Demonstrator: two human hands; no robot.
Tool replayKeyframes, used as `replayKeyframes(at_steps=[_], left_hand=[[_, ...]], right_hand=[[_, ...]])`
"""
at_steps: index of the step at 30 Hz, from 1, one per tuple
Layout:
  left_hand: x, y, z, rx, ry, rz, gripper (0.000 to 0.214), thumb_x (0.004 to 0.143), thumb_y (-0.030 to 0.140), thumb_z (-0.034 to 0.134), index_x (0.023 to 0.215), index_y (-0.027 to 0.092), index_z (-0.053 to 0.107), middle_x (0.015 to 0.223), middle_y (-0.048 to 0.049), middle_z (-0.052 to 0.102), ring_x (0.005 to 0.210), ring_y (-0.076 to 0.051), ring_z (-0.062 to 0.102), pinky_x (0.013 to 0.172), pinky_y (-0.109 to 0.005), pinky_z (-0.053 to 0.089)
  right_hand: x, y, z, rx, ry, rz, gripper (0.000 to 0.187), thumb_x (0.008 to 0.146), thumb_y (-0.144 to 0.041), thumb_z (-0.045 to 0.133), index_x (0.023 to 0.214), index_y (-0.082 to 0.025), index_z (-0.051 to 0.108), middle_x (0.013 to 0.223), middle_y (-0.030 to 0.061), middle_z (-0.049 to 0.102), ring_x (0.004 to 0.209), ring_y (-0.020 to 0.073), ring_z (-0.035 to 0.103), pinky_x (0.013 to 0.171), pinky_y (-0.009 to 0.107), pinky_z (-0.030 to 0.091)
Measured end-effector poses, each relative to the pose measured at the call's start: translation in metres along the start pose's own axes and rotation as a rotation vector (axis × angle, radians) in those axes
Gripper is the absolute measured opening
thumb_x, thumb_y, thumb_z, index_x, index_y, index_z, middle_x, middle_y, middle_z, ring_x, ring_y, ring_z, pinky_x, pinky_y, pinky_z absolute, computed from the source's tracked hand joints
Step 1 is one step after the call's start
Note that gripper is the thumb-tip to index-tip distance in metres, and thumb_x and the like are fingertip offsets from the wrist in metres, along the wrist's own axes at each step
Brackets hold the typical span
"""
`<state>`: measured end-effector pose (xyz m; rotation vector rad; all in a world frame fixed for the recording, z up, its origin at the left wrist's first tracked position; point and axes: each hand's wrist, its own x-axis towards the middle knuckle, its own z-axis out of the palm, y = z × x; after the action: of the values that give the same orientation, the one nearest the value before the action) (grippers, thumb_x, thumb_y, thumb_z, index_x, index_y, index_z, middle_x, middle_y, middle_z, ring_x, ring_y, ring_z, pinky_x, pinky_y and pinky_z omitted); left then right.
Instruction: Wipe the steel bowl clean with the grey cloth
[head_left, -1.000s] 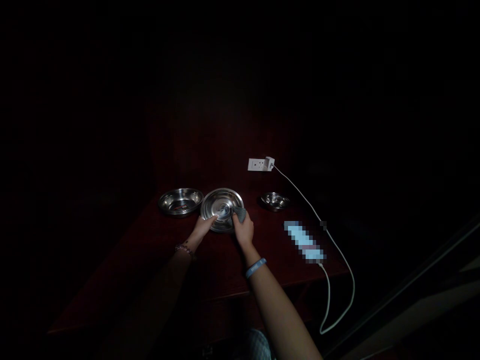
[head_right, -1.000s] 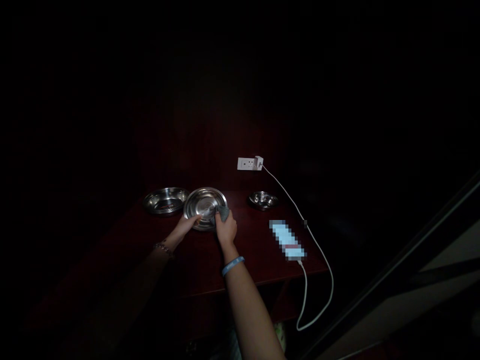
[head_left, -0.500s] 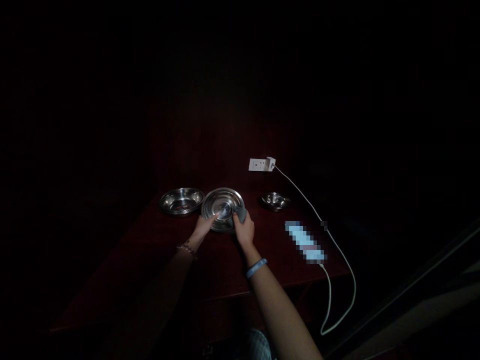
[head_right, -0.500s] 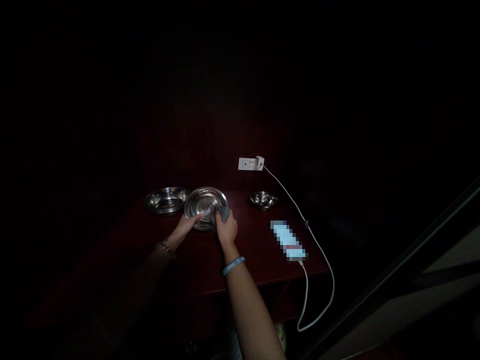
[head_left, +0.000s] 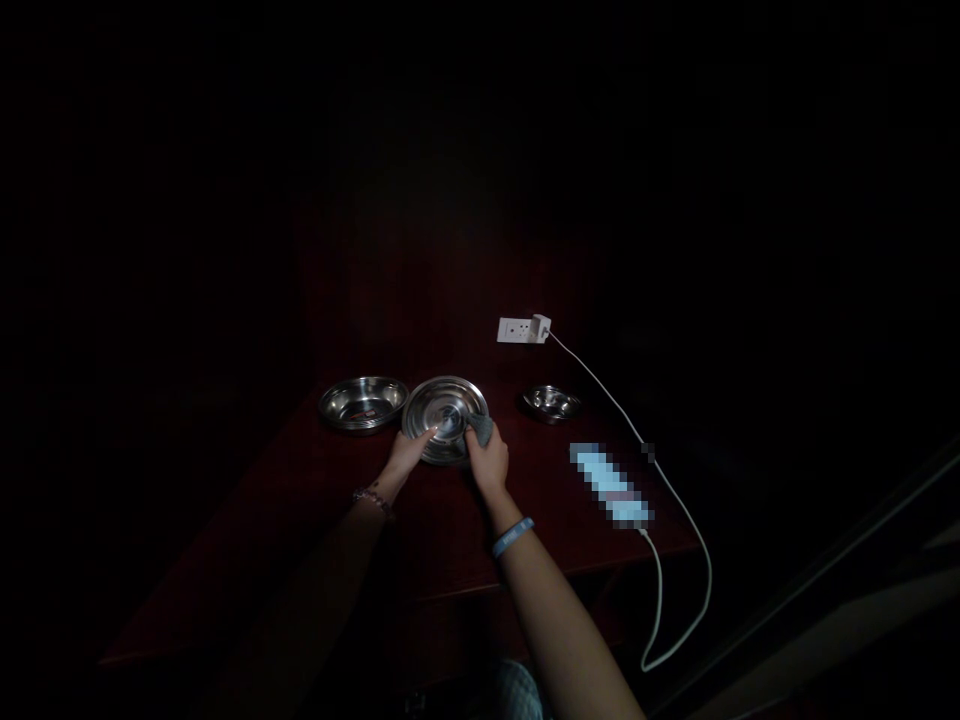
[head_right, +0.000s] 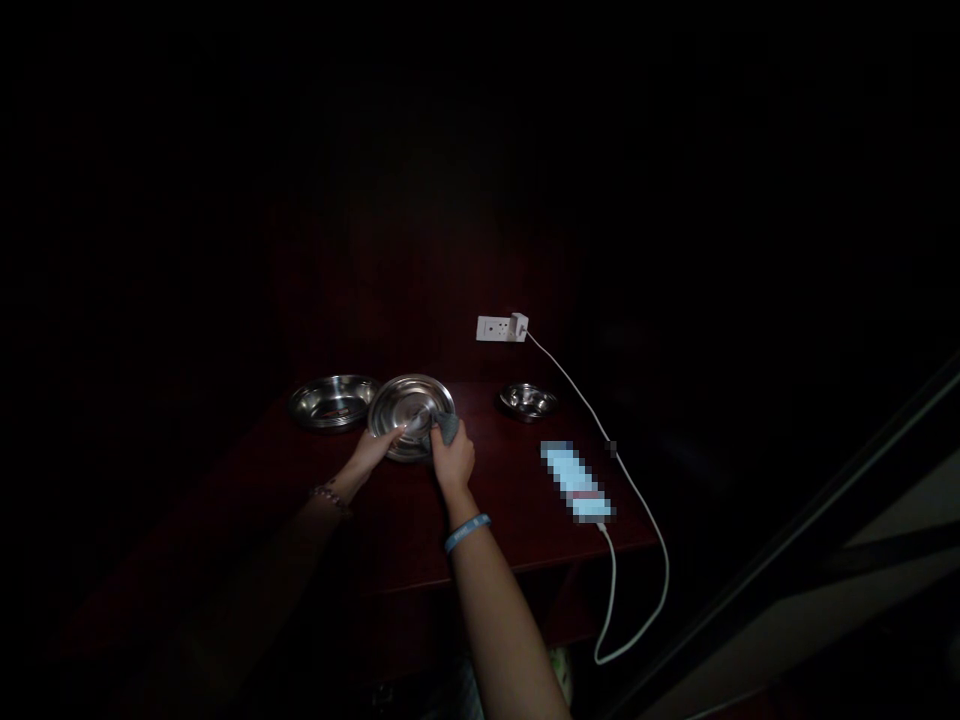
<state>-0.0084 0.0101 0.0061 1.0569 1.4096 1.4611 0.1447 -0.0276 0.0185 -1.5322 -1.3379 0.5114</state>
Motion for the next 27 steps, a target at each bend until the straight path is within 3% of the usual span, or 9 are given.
replayKeyframes(at_steps=[7, 16, 27], left_hand=[[0.004, -0.006, -0.002, 0.025, -0.013, 0.021, 0.033, 0.08, 0.017, 0.074, 0.112, 0.016, 0.07, 0.114, -0.013, 0.079, 0.123, -0.029, 0.07, 0.108, -0.041, 0.053], [-0.006, 0.002, 0.0, -0.027, -0.014, -0.014, 0.024, 0.08, 0.012, 0.066, 0.104, 0.013, 0.07, 0.111, -0.0157, 0.078, 0.116, -0.031, 0.071, 0.108, -0.043, 0.052], [-0.008, -0.001, 0.0, -0.11, -0.074, 0.047, 0.023, 0.08, 0.012, 0.066, 0.102, 0.013, 0.069, 0.11, -0.0156, 0.078, 0.118, -0.032, 0.07, 0.111, -0.044, 0.05]], right_hand=[[0.0, 0.0, -0.001, 0.009, 0.001, -0.002, 0.026, 0.096, -0.042, 0.06, 0.11, -0.022, 0.069, 0.107, 0.0098, 0.079, 0.103, 0.0251, 0.075, 0.087, 0.032, 0.055], [0.003, 0.004, 0.002, 0.065, 0.026, 0.019, 0.027, 0.093, -0.042, 0.061, 0.11, -0.023, 0.07, 0.106, 0.0083, 0.079, 0.103, 0.0248, 0.075, 0.09, 0.032, 0.055], [0.003, 0.002, 0.0, 0.044, 0.035, 0.07, 0.03, 0.094, -0.041, 0.06, 0.114, -0.021, 0.069, 0.112, 0.0115, 0.078, 0.108, 0.0287, 0.074, 0.093, 0.036, 0.054]])
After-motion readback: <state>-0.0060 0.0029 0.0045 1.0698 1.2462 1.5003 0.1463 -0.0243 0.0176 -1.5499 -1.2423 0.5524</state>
